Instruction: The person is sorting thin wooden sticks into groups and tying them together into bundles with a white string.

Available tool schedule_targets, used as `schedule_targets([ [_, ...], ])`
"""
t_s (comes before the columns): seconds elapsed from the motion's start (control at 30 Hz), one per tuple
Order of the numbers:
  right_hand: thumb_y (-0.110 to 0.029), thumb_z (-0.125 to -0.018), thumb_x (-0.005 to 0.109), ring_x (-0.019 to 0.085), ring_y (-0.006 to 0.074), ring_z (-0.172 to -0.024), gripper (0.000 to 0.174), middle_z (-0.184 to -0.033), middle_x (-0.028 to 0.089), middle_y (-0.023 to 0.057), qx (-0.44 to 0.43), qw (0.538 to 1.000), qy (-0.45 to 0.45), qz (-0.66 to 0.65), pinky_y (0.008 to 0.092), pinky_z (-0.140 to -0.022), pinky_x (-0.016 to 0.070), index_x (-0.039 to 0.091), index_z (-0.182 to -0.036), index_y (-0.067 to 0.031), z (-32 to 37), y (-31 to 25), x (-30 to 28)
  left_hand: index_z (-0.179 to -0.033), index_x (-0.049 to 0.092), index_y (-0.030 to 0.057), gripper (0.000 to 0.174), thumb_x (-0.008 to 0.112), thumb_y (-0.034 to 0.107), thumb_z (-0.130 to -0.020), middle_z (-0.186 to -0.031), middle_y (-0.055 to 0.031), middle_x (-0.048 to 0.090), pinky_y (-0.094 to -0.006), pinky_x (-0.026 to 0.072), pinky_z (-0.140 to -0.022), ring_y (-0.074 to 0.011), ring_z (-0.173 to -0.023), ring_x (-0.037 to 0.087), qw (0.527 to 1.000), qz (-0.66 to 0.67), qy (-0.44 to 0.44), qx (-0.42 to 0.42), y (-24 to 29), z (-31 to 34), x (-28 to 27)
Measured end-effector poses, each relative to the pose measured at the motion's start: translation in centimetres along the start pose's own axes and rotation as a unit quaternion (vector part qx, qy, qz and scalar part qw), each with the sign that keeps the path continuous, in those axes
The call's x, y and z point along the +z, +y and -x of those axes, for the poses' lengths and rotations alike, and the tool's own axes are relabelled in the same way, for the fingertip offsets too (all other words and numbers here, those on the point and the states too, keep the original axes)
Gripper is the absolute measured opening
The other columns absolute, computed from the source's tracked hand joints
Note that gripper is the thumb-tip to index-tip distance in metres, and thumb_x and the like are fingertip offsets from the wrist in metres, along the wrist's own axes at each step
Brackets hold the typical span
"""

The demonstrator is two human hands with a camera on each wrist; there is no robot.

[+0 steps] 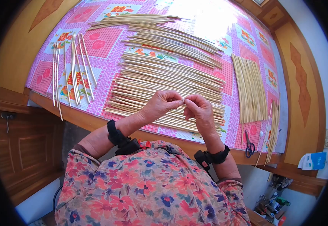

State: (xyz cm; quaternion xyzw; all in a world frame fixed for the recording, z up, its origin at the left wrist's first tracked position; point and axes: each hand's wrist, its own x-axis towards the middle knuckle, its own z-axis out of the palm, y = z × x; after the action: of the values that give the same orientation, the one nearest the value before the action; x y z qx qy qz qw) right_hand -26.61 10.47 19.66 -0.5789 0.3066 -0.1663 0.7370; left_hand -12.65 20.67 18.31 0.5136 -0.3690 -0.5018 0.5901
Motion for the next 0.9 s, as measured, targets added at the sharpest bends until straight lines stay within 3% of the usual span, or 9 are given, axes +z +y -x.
schedule_targets([
  [0.33,-0.013,-0.084,0.058,0.055,0.0064,-0.053,0.015,-0.069,0.055,0.0035,-0.008,1.0,0.008,-0.021,0.0171,-0.042,0.0445,0.055,-0.092,-0.0006,-0.2,-0.3,0.6,-0.09,0.061,0.0034,0.012,0.059,0.014,-0.084,-0.072,0.0058,0.053,-0.0154,0.035,-0.052,0.0005,-0.063,0.044,0.999,-0.005,0.018,0.03,-0.8,-0.3,-0.2],
  [0.43,-0.008,-0.083,0.057,0.055,0.0065,-0.053,0.01,-0.073,0.055,0.0034,-0.049,0.997,0.059,0.009,0.0174,-0.042,0.0442,0.055,-0.091,-0.0018,0.3,0.0,0.9,-0.09,0.061,0.0039,0.013,0.059,0.015,-0.084,-0.071,0.0056,0.053,-0.0153,0.0342,-0.049,0.0006,-0.061,0.044,1.0,0.012,0.011,0.012,-0.5,-0.3,-0.2],
  [0.5,-0.003,-0.083,0.057,0.056,0.007,-0.054,0.008,-0.078,0.054,0.0034,-0.163,0.974,0.083,0.131,0.0178,-0.043,0.0444,0.056,-0.091,-0.0019,0.7,0.4,0.9,-0.09,0.061,0.0044,0.013,0.059,0.015,-0.084,-0.07,0.0057,0.052,-0.0151,0.0331,-0.048,0.0007,-0.059,0.043,1.0,0.02,0.016,-0.001,-0.4,-0.2,-0.2],
  [0.73,-0.001,-0.081,0.058,0.058,0.0078,-0.055,0.007,-0.08,0.054,0.0048,-0.182,0.955,0.064,0.224,0.0189,-0.045,0.0459,0.058,-0.088,0.0002,0.4,0.3,1.2,-0.09,0.061,0.0039,0.011,0.059,0.012,-0.084,-0.072,0.0049,0.053,-0.0153,0.0357,-0.05,0.0001,-0.062,0.045,0.999,0.029,0.013,0.008,-0.6,-0.4,-0.1],
  [0.9,-0.004,-0.082,0.059,0.057,0.0072,-0.055,0.008,-0.071,0.057,0.0041,-0.108,0.985,0.062,0.124,0.0182,-0.045,0.0463,0.059,-0.088,0.0009,0.1,0.6,1.2,-0.09,0.061,0.0008,0.01,0.057,0.009,-0.084,-0.078,0.0027,0.056,-0.0185,0.042,-0.061,-0.0026,-0.071,0.049,0.999,-0.022,0.022,0.044,-1.4,-0.5,-0.3],
])
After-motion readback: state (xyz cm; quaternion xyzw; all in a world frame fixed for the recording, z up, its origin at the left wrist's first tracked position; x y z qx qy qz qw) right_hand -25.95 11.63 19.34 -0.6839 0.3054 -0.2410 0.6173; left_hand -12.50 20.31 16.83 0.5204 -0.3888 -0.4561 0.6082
